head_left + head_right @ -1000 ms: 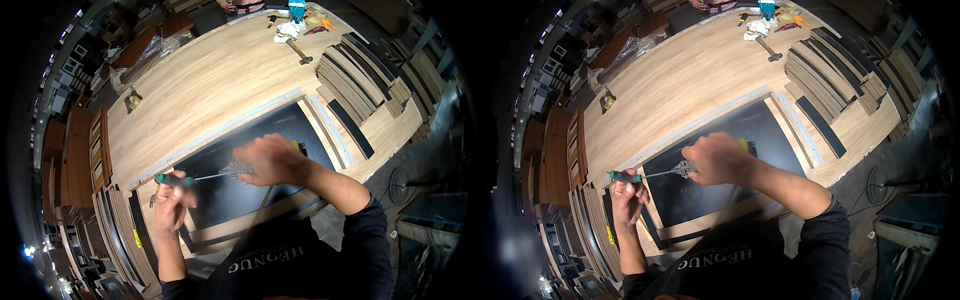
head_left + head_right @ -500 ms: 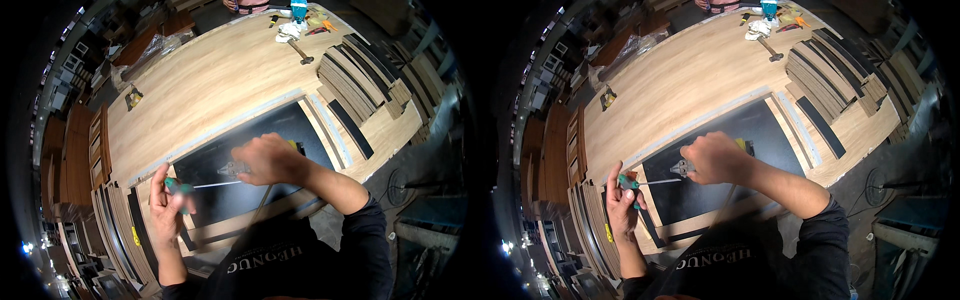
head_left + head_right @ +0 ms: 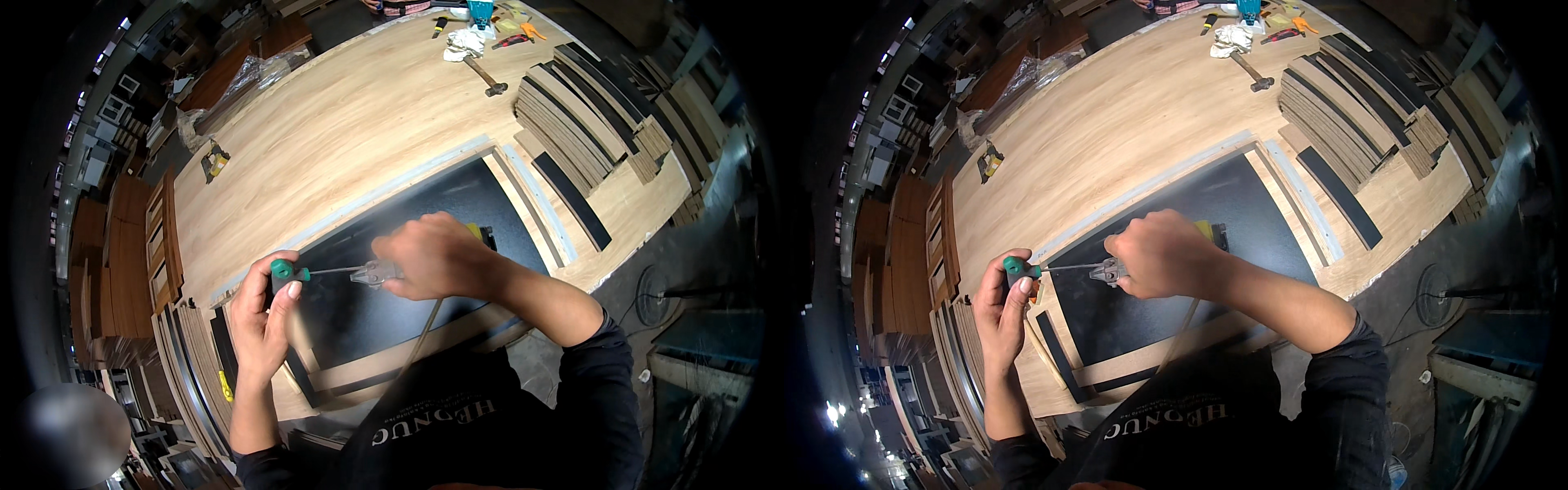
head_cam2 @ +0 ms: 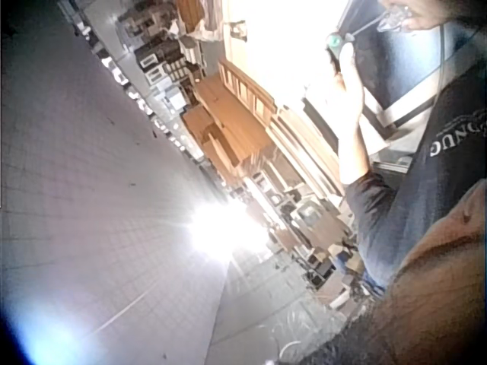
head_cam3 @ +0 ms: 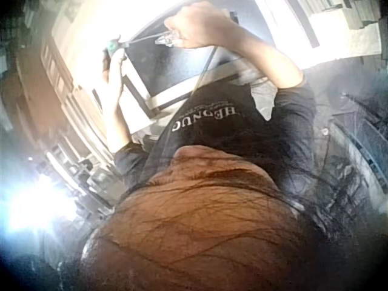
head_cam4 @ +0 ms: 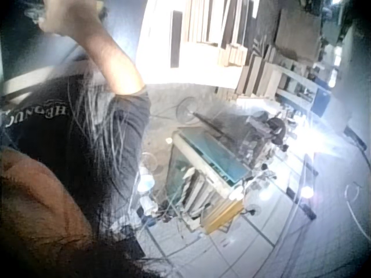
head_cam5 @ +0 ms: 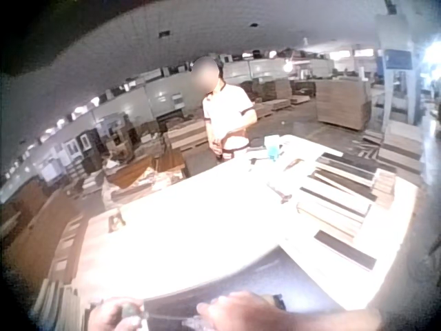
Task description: The person attaches long wood strips to a dark rectangular board using a pneumatic nail gun and then aligns additional wood trim pieces along the edges.
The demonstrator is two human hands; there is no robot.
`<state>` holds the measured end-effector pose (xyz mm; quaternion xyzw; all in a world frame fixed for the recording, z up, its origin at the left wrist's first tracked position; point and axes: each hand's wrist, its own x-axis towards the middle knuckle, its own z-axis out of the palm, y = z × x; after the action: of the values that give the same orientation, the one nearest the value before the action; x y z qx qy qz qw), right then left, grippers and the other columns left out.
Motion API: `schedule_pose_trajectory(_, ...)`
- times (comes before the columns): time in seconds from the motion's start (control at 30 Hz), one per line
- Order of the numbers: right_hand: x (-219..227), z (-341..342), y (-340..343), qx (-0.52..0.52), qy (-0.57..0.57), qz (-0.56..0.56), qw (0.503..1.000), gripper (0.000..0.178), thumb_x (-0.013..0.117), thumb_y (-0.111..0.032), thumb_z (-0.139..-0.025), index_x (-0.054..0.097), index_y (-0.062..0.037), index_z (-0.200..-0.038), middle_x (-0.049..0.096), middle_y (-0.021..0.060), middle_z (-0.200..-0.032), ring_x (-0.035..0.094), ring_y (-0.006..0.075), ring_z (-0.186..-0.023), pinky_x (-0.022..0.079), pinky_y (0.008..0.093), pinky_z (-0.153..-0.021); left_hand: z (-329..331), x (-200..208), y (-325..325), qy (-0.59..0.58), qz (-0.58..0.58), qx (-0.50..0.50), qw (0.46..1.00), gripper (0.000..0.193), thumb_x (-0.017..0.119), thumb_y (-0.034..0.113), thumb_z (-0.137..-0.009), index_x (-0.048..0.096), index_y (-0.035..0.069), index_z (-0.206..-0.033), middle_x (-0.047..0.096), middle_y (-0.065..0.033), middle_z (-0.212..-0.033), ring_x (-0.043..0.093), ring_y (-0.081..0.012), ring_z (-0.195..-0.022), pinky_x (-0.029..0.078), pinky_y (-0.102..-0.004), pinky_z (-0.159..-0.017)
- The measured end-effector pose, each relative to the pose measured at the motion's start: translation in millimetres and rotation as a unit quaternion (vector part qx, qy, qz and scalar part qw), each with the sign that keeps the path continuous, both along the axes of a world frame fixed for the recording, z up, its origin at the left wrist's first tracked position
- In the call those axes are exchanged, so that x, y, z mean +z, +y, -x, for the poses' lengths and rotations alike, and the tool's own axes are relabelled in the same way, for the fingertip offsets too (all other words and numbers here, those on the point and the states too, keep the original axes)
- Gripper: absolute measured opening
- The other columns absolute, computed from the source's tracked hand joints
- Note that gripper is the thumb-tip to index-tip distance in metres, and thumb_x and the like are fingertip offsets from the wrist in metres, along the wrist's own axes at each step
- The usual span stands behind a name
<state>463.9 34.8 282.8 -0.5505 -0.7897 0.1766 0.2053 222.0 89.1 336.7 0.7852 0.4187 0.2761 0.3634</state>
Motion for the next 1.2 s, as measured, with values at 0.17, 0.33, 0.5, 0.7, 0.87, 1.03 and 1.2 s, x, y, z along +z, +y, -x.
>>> schedule_pose_trajectory(0.17, -0.2, -0.6, 0.6, -0.003, 0.000, 0.001, 1.000, 0.027, 0.071, -0.030, -0.074, 0.060, -0.0065, -0.082, 0.062, 0.0129, -0.066, 0.065, 0.0309, -0.067, 0.049, 0.0420, -0.064, -4.1, 5.2, 1.8, 0.009, -0.003, -0.008, 1.000, 0.023, 0.061, 0.012, -0.089, 0.059, 0.003, -0.110, 0.062, -0.0036, -0.088, 0.056, -0.0103, -0.079, 0.045, -0.0236, -0.075)
schedule_pose_trajectory(0.33, -2.8, 0.0, -0.2, -0.003, 0.003, -0.014, 1.000, 0.026, 0.071, -0.030, -0.074, 0.060, -0.0068, -0.081, 0.062, 0.0120, -0.066, 0.065, 0.0301, -0.068, 0.049, 0.0416, -0.065, -6.0, 8.0, 2.2, 0.012, -0.009, -0.013, 1.000, 0.023, 0.060, 0.012, -0.089, 0.059, 0.003, -0.110, 0.063, -0.0039, -0.087, 0.057, -0.0102, -0.078, 0.046, -0.0235, -0.074)
schedule_pose_trajectory(0.5, -2.1, 0.0, -0.1, -0.006, -0.002, -0.006, 1.000, 0.026, 0.071, -0.030, -0.074, 0.060, -0.0070, -0.081, 0.062, 0.0115, -0.066, 0.065, 0.0297, -0.070, 0.048, 0.0413, -0.067, -5.9, 11.4, 2.4, 0.020, -0.020, -0.020, 0.999, 0.023, 0.060, 0.012, -0.089, 0.060, 0.003, -0.111, 0.063, -0.0047, -0.088, 0.058, -0.0107, -0.079, 0.046, -0.0244, -0.074)
schedule_pose_trajectory(0.7, -1.7, 1.0, -0.6, -0.005, -0.006, -0.007, 1.000, 0.027, 0.071, -0.031, -0.075, 0.060, -0.0071, -0.082, 0.062, 0.0112, -0.067, 0.065, 0.0297, -0.070, 0.049, 0.0413, -0.067, -7.3, 13.9, 3.1, 0.044, -0.040, -0.025, 0.998, 0.022, 0.060, 0.011, -0.088, 0.060, 0.003, -0.109, 0.064, -0.0072, -0.090, 0.060, -0.0139, -0.081, 0.047, -0.0265, -0.076)
schedule_pose_trajectory(0.87, -1.3, 1.9, 0.4, -0.002, -0.006, 0.003, 1.000, 0.027, 0.072, -0.030, -0.075, 0.060, -0.0072, -0.083, 0.063, 0.0110, -0.068, 0.065, 0.0299, -0.071, 0.049, 0.0415, -0.067, -11.8, 18.9, 3.9, 0.050, -0.079, -0.053, 0.994, 0.023, 0.061, 0.011, -0.087, 0.061, 0.003, -0.109, 0.064, -0.0092, -0.091, 0.061, -0.0166, -0.081, 0.048, -0.0286, -0.076)
schedule_pose_trajectory(1.03, -1.6, 3.6, 1.1, 0.002, -0.005, -0.004, 1.000, 0.027, 0.071, -0.029, -0.075, 0.060, -0.0071, -0.083, 0.063, 0.0108, -0.069, 0.065, 0.0305, -0.072, 0.050, 0.0421, -0.068, -23.2, 34.0, 4.3, 0.112, -0.145, -0.099, 0.978, 0.024, 0.061, 0.008, -0.086, 0.060, 0.003, -0.110, 0.061, -0.0114, -0.087, 0.061, -0.0213, -0.078, 0.047, -0.0296, -0.072)
schedule_pose_trajectory(1.2, -1.1, 6.1, 2.0, 0.007, -0.011, 0.000, 1.000, 0.027, 0.070, -0.030, -0.075, 0.060, -0.0069, -0.084, 0.063, 0.0111, -0.070, 0.065, 0.0306, -0.072, 0.050, 0.0421, -0.069, -37.6, 40.6, 7.5, 0.145, -0.154, -0.129, 0.969, 0.028, 0.061, 0.006, -0.084, 0.059, 0.005, -0.112, 0.057, -0.0119, -0.085, 0.056, -0.0277, -0.075, 0.044, -0.0332, -0.070)
